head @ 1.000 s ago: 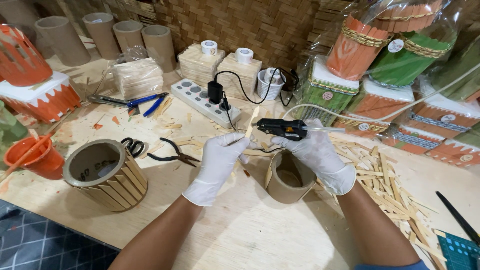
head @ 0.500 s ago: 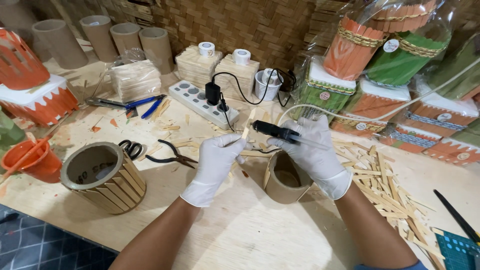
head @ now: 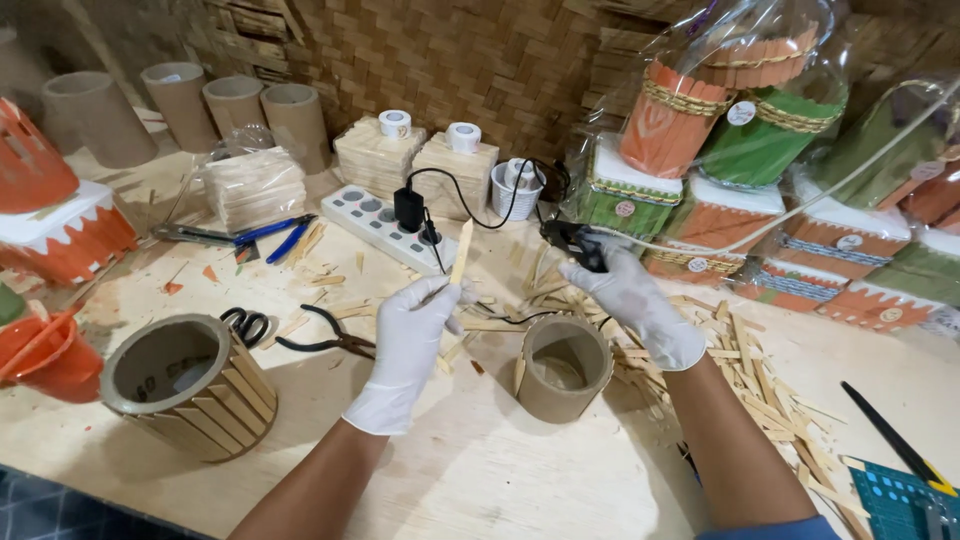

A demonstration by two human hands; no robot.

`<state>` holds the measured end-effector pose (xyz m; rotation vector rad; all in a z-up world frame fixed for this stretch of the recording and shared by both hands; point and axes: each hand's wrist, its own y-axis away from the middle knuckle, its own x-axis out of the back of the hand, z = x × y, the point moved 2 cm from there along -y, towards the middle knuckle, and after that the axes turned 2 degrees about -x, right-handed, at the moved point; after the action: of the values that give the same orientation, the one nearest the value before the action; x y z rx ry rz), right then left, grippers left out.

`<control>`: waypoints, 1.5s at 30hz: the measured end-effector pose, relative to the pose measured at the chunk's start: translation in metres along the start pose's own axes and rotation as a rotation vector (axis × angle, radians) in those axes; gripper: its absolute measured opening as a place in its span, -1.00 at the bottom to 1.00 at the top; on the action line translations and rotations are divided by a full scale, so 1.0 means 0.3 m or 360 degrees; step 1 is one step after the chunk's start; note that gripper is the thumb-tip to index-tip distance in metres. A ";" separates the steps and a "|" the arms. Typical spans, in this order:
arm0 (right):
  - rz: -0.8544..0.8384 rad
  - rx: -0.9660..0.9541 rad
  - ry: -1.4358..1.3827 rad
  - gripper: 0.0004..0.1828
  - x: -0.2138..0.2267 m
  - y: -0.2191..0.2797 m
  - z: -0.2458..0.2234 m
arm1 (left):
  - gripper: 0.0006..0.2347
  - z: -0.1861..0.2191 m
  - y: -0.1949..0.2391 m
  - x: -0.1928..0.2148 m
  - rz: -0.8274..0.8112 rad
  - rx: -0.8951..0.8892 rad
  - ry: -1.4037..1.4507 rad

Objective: Glue wooden sticks to a cardboard tube and trim them to size to create a decorative container.

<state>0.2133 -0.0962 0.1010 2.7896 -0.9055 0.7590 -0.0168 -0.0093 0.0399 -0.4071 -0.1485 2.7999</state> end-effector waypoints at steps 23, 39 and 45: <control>-0.0384 0.0686 0.0553 -0.49 -0.023 -0.192 0.380 | -0.88 0.116 0.019 0.001 0.0263 -0.0071 0.0082; 0.0076 0.0197 0.0555 -0.68 0.005 -0.152 0.295 | -0.81 -0.004 -0.032 0.008 0.0157 -0.0060 0.0295; 0.0106 0.0587 0.0332 -0.84 0.087 0.265 0.053 | -0.80 0.058 0.034 -0.018 0.0029 -0.0137 0.0080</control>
<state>0.1925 -0.1788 0.0963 2.9128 -0.9021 1.3218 -0.0200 -0.0219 0.0565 -0.5012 -0.2562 2.8054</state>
